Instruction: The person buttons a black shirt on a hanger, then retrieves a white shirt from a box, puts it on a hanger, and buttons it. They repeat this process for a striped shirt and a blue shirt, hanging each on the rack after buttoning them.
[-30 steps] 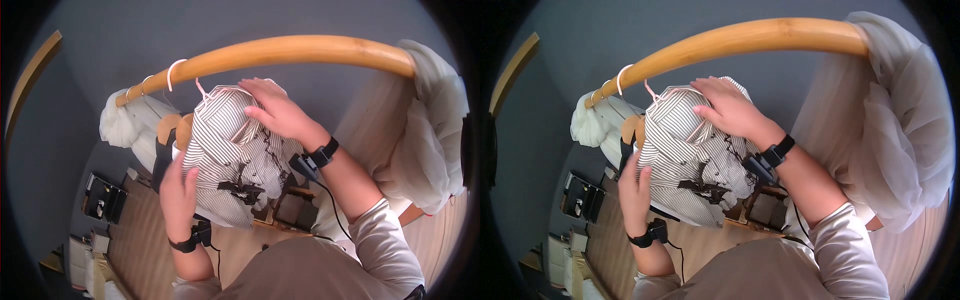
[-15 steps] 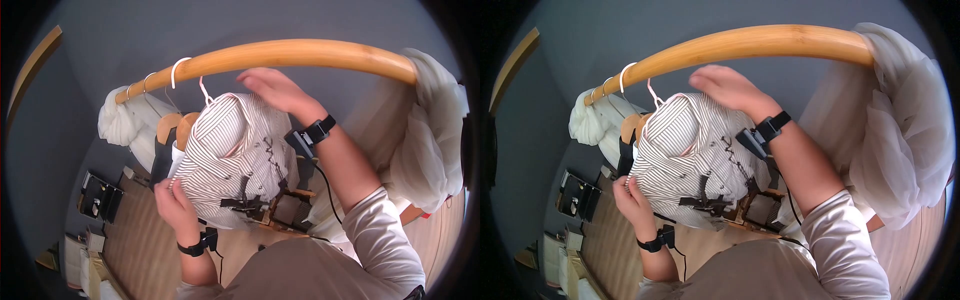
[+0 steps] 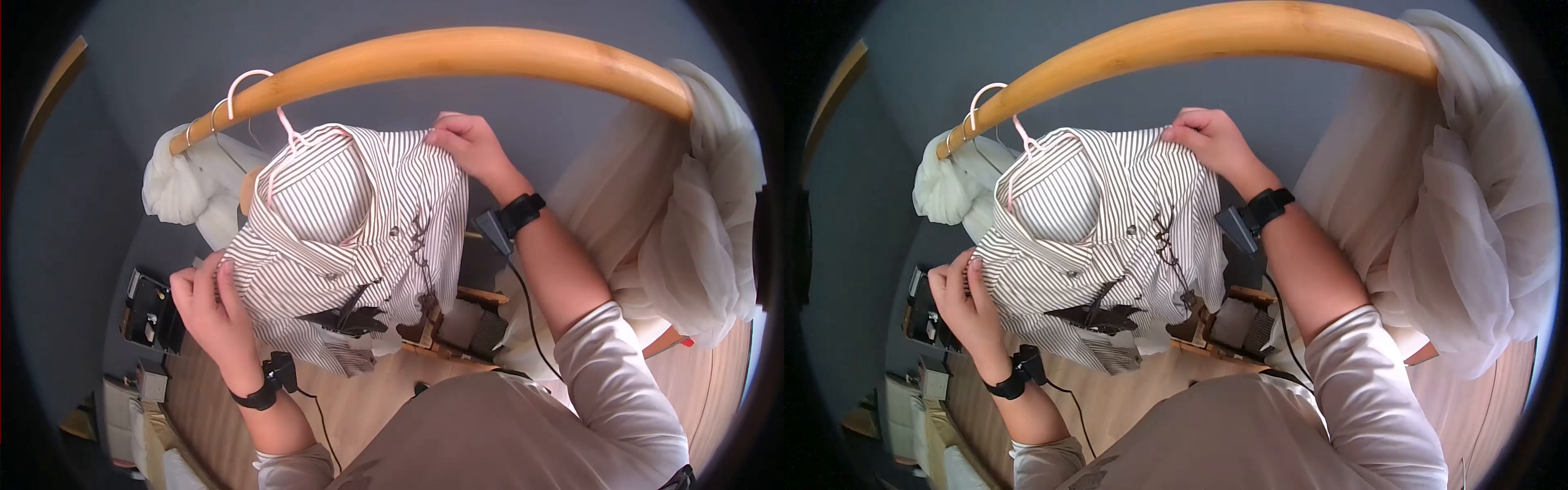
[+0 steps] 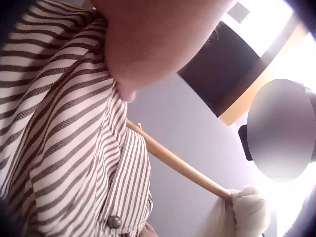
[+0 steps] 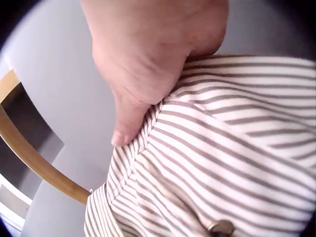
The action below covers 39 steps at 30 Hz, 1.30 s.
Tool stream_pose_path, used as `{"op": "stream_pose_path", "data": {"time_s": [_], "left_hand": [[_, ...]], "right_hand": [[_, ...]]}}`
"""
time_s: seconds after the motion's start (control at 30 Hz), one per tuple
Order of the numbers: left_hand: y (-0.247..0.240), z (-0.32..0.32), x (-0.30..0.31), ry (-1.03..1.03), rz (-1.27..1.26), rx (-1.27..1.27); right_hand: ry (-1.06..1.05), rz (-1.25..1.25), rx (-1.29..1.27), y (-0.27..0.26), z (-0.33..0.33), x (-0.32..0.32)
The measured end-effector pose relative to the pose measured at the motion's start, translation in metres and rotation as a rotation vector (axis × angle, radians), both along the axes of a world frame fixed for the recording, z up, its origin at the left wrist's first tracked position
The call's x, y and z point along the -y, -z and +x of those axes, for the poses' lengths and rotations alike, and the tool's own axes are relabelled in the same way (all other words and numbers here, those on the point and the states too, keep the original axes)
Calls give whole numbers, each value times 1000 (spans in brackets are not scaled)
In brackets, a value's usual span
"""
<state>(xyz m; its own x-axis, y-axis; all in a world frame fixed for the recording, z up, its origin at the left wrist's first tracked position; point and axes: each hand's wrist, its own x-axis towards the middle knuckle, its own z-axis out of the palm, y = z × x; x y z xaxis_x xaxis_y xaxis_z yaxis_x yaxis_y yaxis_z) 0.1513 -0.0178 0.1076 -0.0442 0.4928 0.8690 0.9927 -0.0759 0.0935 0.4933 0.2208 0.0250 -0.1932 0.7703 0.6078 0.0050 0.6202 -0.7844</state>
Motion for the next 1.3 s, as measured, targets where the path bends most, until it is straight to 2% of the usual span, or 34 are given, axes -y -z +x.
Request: {"op": "stream_pose_path", "data": {"time_s": [0.03,0.17,0.23,0.3,0.33,0.4,0.43,0.47,0.53,0.63,0.67,0.77,0.87,0.9,1.0,1.1,1.17,1.23,1.27,1.3], "left_hand": [[-1,5,4,6,-4,23],[17,31,23,46,-48,28],[29,38,32,32,-92,76],[39,33,33,32,-90,276],[46,28,33,25,-85,379],[70,14,28,218,-196,601],[85,6,23,316,-250,710],[102,-2,19,369,-312,675],[135,-12,13,343,-393,723],[138,-10,28,320,-388,810],[135,-11,34,344,-388,876],[139,-24,48,415,-420,928],[148,-28,51,417,-449,910],[139,-23,45,468,-376,898],[105,5,20,608,-96,855],[83,-4,9,438,-222,662],[81,-1,1,458,-244,683],[76,-1,5,453,-366,652],[79,1,5,520,-354,676],[82,3,5,537,-350,683]], "right_hand": [[-10,35,6,-4,3,-2],[-49,-328,30,-1,1,-2],[8,-310,-49,14,-1,-10],[115,-273,-151,28,-2,-13],[39,-315,-189,39,-2,-14],[-115,-395,-267,69,-1,-14],[-102,-382,-236,82,-3,-10],[-89,-367,-205,95,-4,-6],[-65,-355,-87,131,-2,-16],[267,-448,47,131,17,-10],[360,-373,-155,137,23,-18],[435,-273,-52,153,37,-38],[627,-155,-6,159,17,-34],[601,-214,-77,148,9,-27],[546,70,-82,77,-23,4],[415,347,14,4,-50,25],[297,485,53,-26,-69,28],[67,355,56,-45,-89,38],[211,511,294,-53,-93,43],[262,454,244,-62,-102,53]]}}
